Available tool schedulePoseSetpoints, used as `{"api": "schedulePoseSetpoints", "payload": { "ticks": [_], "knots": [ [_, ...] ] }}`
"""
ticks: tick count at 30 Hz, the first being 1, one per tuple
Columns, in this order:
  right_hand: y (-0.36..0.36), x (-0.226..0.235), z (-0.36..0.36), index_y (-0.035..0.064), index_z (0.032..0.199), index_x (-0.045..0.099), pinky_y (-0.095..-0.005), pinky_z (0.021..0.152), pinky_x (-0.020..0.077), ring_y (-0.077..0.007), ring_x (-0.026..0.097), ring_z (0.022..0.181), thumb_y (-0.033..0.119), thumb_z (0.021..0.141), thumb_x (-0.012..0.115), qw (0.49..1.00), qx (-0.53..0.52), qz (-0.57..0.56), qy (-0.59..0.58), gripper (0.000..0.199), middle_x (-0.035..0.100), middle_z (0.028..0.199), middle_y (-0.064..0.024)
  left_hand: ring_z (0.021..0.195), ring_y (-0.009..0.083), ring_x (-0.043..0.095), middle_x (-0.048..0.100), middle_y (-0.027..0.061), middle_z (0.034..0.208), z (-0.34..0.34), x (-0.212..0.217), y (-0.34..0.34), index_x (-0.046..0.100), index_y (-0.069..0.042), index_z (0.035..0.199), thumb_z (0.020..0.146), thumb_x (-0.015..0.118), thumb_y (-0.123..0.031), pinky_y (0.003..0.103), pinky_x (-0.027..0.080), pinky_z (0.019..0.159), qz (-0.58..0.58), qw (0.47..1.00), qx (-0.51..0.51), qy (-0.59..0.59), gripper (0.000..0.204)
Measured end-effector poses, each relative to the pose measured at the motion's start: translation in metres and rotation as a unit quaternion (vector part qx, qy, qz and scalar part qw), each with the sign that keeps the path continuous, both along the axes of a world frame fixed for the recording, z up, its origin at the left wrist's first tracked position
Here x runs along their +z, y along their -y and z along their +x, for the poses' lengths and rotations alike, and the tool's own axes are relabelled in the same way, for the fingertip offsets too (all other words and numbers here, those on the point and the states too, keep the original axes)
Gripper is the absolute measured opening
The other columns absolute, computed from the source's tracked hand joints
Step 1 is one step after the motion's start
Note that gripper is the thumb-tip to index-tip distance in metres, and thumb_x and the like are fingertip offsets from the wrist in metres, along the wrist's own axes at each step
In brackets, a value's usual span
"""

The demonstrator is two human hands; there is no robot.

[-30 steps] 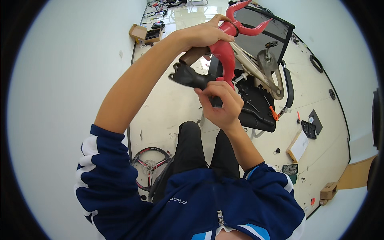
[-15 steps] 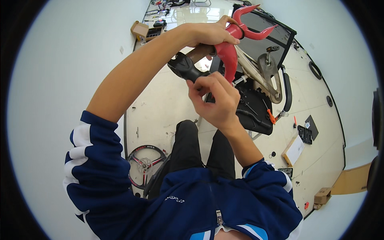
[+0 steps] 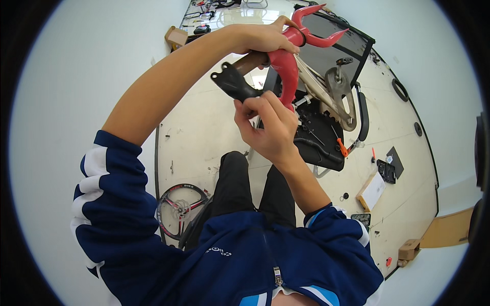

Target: The person assembles a red bicycle fork by attaching a black stem and handlebar. They secure the components using bolts and an Allen key, tightening the assembly while holding the parts in place.

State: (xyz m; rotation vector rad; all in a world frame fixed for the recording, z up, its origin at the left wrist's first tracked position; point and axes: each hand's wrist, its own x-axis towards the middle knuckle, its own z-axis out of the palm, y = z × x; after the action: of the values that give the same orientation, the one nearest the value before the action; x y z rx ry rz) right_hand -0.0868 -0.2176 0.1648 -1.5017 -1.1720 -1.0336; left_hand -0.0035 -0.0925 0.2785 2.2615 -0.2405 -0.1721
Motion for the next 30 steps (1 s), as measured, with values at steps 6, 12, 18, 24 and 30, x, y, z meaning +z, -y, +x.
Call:
{"api": "schedulePoseSetpoints", "payload": {
  "ticks": [6, 12, 18, 24, 30],
  "knots": [
    [0.010, 0.000, 0.005, 0.0037, 0.079, 0.059, -0.0252, 0.047, 0.0439, -0.0120, 0.057, 0.050, -0.005, 0.073, 0.074, 0.992, 0.081, -0.011, -0.094, 0.019, 0.055, 0.069, -0.0035, 0.066, 0.0166, 0.060, 0.060, 0.0129, 0.100, -0.004, 0.003, 0.001, 0.025, -0.018, 0.145, 0.088, 0.066, -0.039, 0.029, 0.053, 0.054, 0.017, 1.000, -0.004, 0.015, 0.073],
    [0.066, 0.014, 0.045, 0.0055, 0.130, 0.041, -0.0160, 0.056, 0.0313, -0.0025, 0.046, 0.061, -0.002, 0.084, 0.066, 0.935, 0.159, -0.015, -0.317, 0.053, 0.053, 0.074, 0.0016, 0.072, 0.0240, 0.066, 0.062, 0.0198, 0.104, 0.003, -0.005, -0.006, 0.029, -0.015, 0.145, 0.088, 0.063, -0.042, 0.033, 0.055, 0.062, 0.162, 0.974, 0.011, 0.157, 0.072],
    [0.074, 0.043, 0.118, 0.0007, 0.149, 0.027, -0.0243, 0.066, 0.0439, -0.0075, 0.052, 0.066, 0.010, 0.079, 0.071, 0.939, 0.095, -0.120, -0.308, 0.083, 0.060, 0.068, -0.0028, 0.085, 0.0319, 0.069, 0.063, 0.0240, 0.109, -0.013, -0.007, -0.004, 0.036, -0.012, 0.142, 0.087, 0.063, -0.050, 0.040, 0.056, 0.072, 0.212, 0.946, 0.077, 0.233, 0.073],
    [0.076, 0.043, 0.141, -0.0063, 0.148, 0.030, -0.0250, 0.065, 0.0462, -0.0111, 0.054, 0.061, 0.015, 0.075, 0.073, 0.935, 0.077, -0.150, -0.312, 0.087, 0.066, 0.072, -0.0086, 0.097, 0.0285, 0.066, 0.065, 0.0184, 0.109, -0.075, -0.019, -0.015, 0.048, -0.006, 0.131, 0.083, 0.068, -0.046, 0.036, 0.052, 0.081, 0.145, 0.907, 0.152, 0.365, 0.066],
    [0.069, 0.046, 0.118, -0.0077, 0.144, 0.037, -0.0230, 0.063, 0.0448, -0.0070, 0.052, 0.062, 0.011, 0.075, 0.072, 0.940, 0.072, -0.164, -0.290, 0.080, 0.061, 0.068, -0.0030, 0.076, 0.0207, 0.067, 0.067, 0.0158, 0.098, -0.121, -0.068, 0.005, 0.064, 0.005, 0.114, 0.086, 0.072, -0.014, 0.031, 0.052, 0.066, 0.004, 0.896, 0.229, 0.380, 0.035]
  ]
}}
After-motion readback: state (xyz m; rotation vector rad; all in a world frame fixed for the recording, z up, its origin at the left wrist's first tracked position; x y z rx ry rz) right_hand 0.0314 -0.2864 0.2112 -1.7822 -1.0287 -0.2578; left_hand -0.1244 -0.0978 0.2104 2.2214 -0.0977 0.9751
